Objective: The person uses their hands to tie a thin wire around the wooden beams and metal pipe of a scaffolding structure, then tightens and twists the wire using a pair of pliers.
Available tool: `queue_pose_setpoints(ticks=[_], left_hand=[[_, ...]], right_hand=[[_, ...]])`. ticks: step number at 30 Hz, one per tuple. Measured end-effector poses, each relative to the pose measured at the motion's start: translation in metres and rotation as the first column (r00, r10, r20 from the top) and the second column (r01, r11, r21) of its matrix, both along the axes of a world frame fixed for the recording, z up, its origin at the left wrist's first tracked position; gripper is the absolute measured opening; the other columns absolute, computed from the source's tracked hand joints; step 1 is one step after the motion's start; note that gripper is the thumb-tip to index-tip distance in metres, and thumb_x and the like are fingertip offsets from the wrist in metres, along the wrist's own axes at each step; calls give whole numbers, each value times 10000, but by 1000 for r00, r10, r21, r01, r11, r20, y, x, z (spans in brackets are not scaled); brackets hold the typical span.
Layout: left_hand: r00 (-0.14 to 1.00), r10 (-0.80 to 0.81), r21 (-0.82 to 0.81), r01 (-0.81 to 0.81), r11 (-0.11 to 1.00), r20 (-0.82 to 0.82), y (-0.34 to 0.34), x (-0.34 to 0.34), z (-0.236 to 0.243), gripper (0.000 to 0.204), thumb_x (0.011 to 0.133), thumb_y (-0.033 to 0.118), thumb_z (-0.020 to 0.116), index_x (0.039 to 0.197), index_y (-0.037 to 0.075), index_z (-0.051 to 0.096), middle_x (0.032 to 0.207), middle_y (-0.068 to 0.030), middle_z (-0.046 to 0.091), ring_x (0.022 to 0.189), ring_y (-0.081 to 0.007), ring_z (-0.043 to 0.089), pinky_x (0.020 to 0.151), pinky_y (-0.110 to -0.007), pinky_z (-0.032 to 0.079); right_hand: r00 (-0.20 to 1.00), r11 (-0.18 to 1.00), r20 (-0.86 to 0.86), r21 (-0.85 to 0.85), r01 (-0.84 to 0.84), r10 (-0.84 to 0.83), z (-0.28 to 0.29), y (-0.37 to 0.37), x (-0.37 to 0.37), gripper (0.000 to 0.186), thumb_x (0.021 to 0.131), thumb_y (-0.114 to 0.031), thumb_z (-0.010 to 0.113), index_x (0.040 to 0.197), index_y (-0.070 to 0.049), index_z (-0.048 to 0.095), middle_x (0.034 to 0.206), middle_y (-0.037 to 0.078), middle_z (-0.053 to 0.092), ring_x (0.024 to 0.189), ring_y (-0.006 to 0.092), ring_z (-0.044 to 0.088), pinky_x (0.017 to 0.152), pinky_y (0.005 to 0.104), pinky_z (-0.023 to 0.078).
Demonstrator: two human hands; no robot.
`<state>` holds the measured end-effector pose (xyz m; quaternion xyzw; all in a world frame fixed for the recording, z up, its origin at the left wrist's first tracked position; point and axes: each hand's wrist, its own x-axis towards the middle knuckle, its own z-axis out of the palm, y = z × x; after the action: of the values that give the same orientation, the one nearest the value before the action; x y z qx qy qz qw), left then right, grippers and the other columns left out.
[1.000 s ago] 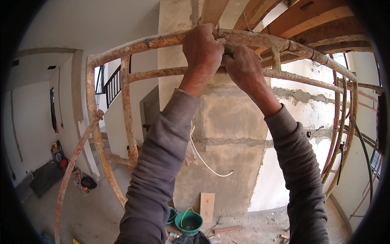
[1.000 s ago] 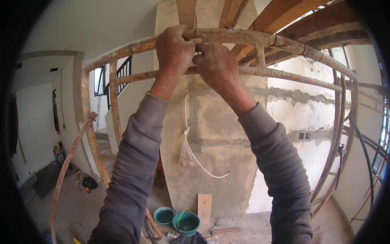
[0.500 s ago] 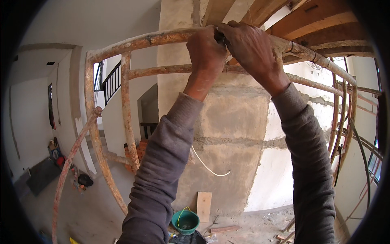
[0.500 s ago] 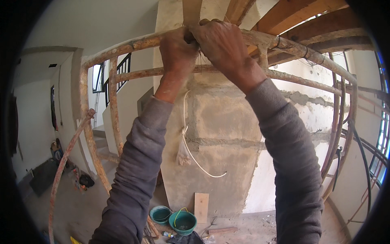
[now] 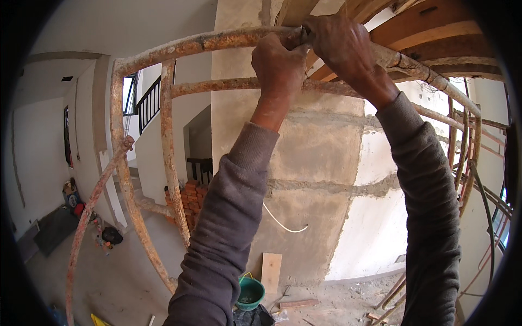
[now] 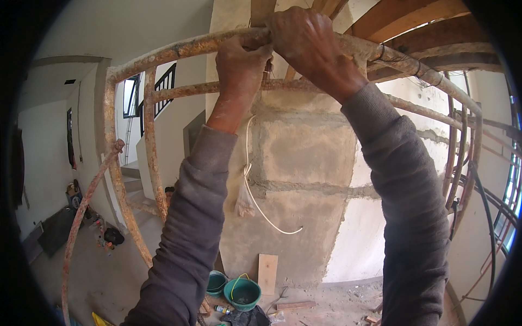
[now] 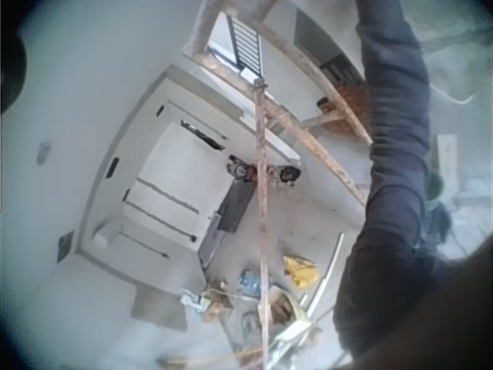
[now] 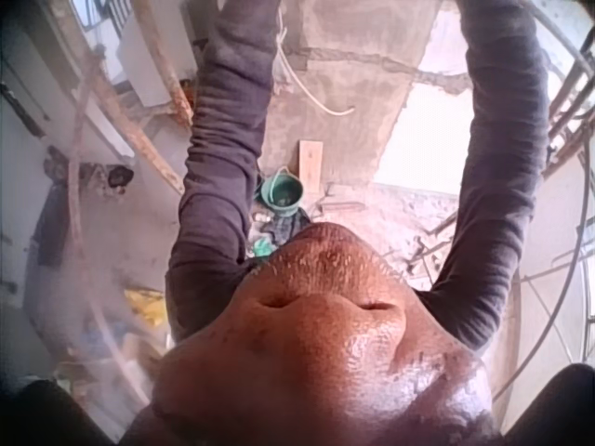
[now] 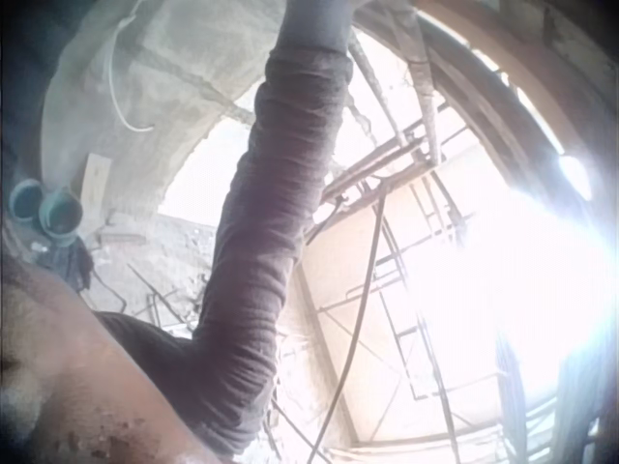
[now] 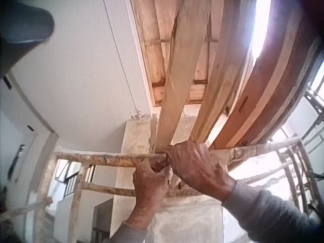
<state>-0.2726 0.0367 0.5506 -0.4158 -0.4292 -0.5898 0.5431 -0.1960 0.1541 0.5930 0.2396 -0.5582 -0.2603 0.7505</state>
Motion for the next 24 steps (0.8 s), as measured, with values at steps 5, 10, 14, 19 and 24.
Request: queue_pose_setpoints(ticks=[5,10,14,19,24], left_hand=[[996,80,-80,-77,994,32,-5,9,-4,258,822,152,748,1029,-2,739,687,-48,667,575,-91,581,570,-264,473],[997,82,-109,-81,991,3,-4,-7,0,233,857,148,702,1035,2,737,720,-45,673,622,-92,570,608,-269,459],[994,63,-231,-40,972,93,-16,-3,2,221,888,158,665,991,-28,728,770,-43,683,663,-95,580,621,-268,461],[941,-223,-324,300,897,255,-29,9,4,175,894,175,678,914,3,707,774,-26,680,645,-87,559,601,-265,447],[869,-218,-360,397,844,445,-44,16,16,130,900,169,679,885,40,690,762,-19,673,614,-81,534,563,-252,427]], right_hand=[[997,999,56,-5,54,-53,0,-5,6,167,851,-153,625,989,-102,705,762,141,670,721,327,663,616,440,524],[1000,998,-23,70,11,-10,8,-1,1,195,826,-172,636,991,-121,727,766,136,674,729,327,664,629,432,525],[998,995,21,-81,-62,64,1,-3,3,119,833,-190,621,856,-94,687,701,138,645,661,325,646,585,427,506],[986,974,2,-151,-167,169,-3,11,-8,138,828,-184,609,721,-107,652,623,108,623,592,303,639,519,409,482],[961,929,-57,-246,-275,270,-18,5,-18,120,829,-147,582,755,-131,675,648,92,637,619,299,656,538,395,503]])
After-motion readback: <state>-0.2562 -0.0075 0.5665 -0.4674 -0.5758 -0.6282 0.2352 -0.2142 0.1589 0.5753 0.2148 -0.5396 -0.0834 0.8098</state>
